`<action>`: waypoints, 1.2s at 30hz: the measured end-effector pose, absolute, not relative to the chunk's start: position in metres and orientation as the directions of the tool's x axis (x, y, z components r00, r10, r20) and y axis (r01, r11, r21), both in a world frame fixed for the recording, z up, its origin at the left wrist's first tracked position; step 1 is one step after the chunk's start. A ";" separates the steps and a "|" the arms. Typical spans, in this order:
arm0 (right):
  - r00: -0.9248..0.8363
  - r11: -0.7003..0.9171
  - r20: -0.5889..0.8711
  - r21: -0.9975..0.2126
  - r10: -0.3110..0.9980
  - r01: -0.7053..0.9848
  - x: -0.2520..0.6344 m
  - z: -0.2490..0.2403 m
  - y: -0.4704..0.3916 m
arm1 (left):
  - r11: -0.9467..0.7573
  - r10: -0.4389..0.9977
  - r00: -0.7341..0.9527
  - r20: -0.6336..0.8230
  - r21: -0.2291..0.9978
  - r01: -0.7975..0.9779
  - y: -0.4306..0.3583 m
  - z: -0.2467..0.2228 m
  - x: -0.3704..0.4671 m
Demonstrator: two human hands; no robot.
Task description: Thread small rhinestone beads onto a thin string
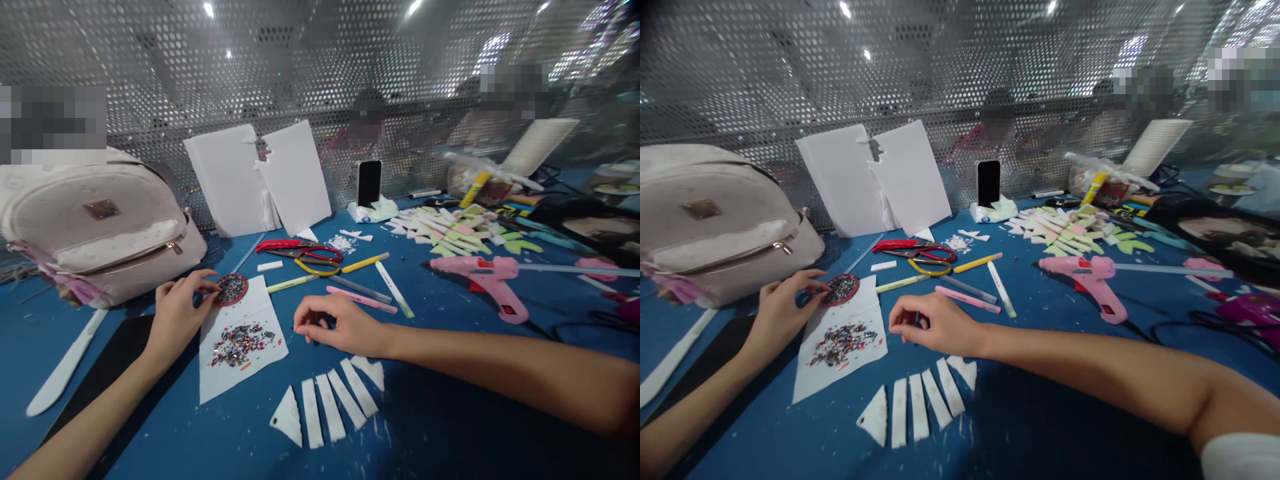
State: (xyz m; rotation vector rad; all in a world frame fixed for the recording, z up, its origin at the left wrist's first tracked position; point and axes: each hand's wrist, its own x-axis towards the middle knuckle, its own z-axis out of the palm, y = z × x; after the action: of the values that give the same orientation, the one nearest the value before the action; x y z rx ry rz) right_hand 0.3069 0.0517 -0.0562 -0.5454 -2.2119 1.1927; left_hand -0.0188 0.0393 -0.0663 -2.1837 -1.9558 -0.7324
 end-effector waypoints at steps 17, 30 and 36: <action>-0.761 0.516 0.267 -0.850 0.592 0.103 0.307 -0.056 0.051 | -0.220 0.913 0.079 0.400 0.319 0.922 0.039 -0.066 -0.018; -0.769 0.512 0.260 -0.853 0.584 0.101 0.307 -0.056 0.052 | -0.175 0.904 0.023 0.427 0.320 0.931 0.037 -0.061 -0.017; -0.767 0.507 0.252 -0.855 0.590 0.109 0.307 -0.055 0.051 | -0.222 0.914 0.077 0.398 0.333 0.917 0.034 -0.058 -0.010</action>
State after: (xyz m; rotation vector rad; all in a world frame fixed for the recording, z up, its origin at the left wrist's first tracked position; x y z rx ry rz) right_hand 0.3072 0.0513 -0.0552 -0.5706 -2.2277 1.2119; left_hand -0.0103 0.0344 -0.0576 -2.3018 -1.9569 -0.8451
